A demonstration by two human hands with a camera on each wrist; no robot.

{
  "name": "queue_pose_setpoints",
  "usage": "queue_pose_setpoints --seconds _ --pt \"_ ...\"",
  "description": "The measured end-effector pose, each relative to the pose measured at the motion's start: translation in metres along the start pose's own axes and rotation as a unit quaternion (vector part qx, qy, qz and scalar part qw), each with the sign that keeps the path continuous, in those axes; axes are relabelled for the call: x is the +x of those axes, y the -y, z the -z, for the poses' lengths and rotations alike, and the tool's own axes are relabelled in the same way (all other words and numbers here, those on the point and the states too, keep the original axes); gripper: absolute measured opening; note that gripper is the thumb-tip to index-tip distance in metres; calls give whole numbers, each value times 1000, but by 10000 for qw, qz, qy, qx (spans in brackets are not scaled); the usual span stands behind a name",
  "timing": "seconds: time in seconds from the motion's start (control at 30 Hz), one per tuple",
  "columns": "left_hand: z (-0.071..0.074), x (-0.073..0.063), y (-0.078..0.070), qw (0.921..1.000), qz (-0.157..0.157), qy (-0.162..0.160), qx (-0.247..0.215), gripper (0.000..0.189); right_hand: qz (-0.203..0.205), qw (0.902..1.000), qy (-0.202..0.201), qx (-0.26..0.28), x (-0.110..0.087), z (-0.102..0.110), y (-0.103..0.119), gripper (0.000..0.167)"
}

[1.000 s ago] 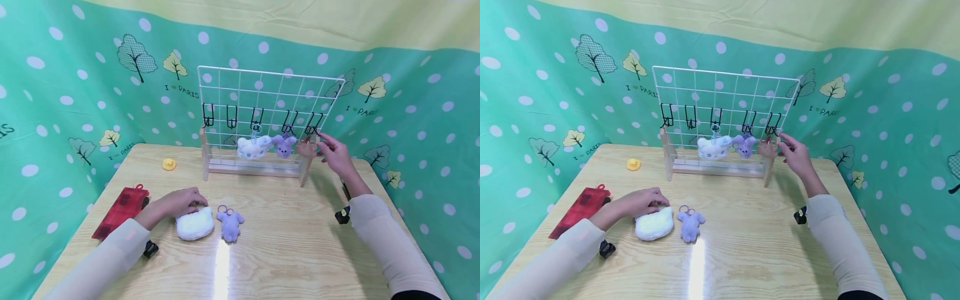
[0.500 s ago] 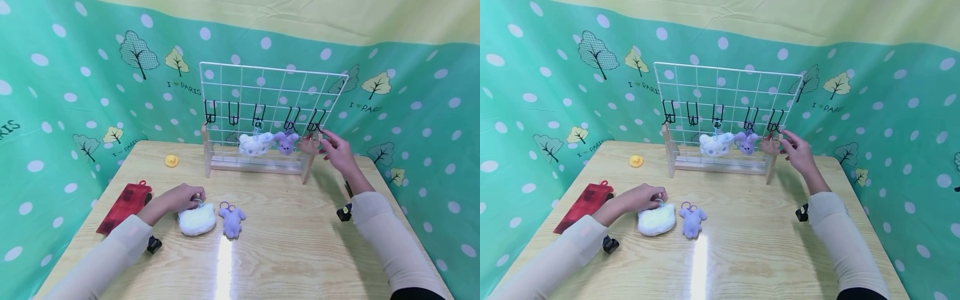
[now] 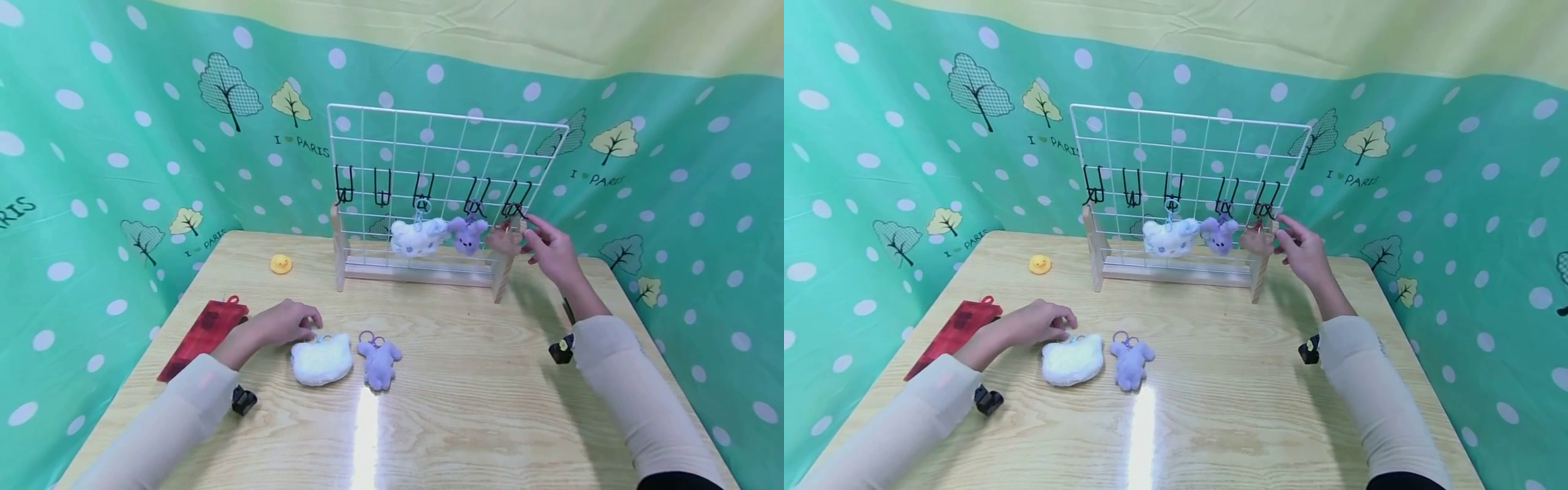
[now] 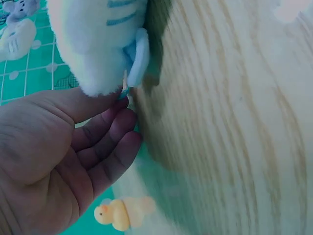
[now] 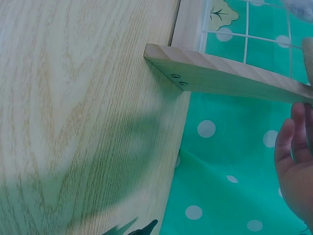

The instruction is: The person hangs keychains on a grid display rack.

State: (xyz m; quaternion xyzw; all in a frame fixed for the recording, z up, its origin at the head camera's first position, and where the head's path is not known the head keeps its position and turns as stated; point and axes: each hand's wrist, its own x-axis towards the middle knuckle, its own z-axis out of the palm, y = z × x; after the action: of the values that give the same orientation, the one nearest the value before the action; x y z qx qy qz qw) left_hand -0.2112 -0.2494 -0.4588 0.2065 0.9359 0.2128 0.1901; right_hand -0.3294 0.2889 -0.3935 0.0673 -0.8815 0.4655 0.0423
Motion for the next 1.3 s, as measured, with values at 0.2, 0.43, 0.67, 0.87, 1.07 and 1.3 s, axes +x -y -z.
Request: queue_pose_setpoints --seconds 0.2,0.43,0.67,0.87,1.07,1.3 --pt "7 -4 -3 9992 -175 -292 190 8 -70 10000 7 71 0 1 1 54" --pt "13 -7 -10 9976 -218 -657 -85 6 -82 9999 -58 125 -4 1 4 55" --pt "20 -9 -24 9950 -358 -758 -538 13 18 10000 -78 20 -3 1 3 55" --pt "22 -10 -36 9905 -402 -890 -964 20 -18 9999 -99 98 -3 0 2 55" --pt "21 -8 -43 9792 -597 -1429 -1307 23 63 9998 -128 132 -3 0 -2 55" --pt "25 -5 -57 9595 -601 -2184 -1674 22 64 9999 -113 112 -3 0 -1 55"
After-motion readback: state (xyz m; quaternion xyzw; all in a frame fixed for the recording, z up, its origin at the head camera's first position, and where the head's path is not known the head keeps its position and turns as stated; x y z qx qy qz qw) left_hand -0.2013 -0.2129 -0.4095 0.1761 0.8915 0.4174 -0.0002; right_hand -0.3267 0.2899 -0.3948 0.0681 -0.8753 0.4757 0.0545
